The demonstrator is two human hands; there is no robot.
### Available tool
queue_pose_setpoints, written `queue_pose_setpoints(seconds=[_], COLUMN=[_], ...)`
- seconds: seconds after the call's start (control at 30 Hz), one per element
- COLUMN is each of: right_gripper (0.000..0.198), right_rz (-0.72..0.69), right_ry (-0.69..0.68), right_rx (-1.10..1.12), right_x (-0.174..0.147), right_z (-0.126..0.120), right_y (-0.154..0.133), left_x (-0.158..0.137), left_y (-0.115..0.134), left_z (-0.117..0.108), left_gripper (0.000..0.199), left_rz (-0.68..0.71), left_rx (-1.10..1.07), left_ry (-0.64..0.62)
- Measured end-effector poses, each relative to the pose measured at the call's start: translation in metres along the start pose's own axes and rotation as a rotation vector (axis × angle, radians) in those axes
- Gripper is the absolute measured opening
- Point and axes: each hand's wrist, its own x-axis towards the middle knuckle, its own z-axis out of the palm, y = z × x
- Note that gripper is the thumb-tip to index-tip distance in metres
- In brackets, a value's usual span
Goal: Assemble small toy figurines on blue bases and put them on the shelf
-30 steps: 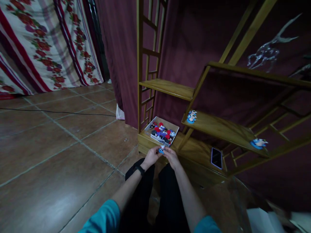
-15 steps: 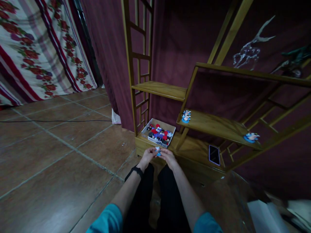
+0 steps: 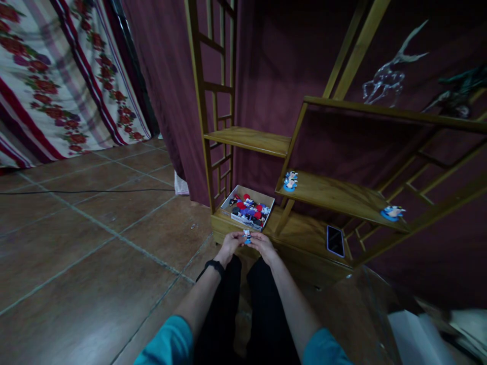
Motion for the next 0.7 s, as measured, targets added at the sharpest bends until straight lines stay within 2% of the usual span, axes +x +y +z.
queue_pose_setpoints(seconds=[0.3,0.5,0.7], right_gripper=[0.038,0.035,0.032], right_rz=[-0.005,-0.003,-0.013], right_ry=[-0.013,0.023,-0.011], right_rx=[0.0,-0.017,-0.021], right_x=[-0.0051,-0.0011,-0.0016], right_z=[0.0015,0.0015,0.0002], right_y=[-0.0068,-0.004,-0.003], left_x=[0.0001,-0.0026,-0.004], left_y=[0.0,0.0021,0.0018], left_z=[-0.0023,-0.0009,0.0001], left_gripper=[0.032,0.03,0.026], left_rz=[-0.04,-0.037,0.002], left_rx=[-0.079,-0.069,-0.03], left_ry=[-0.08,-0.05,-0.015])
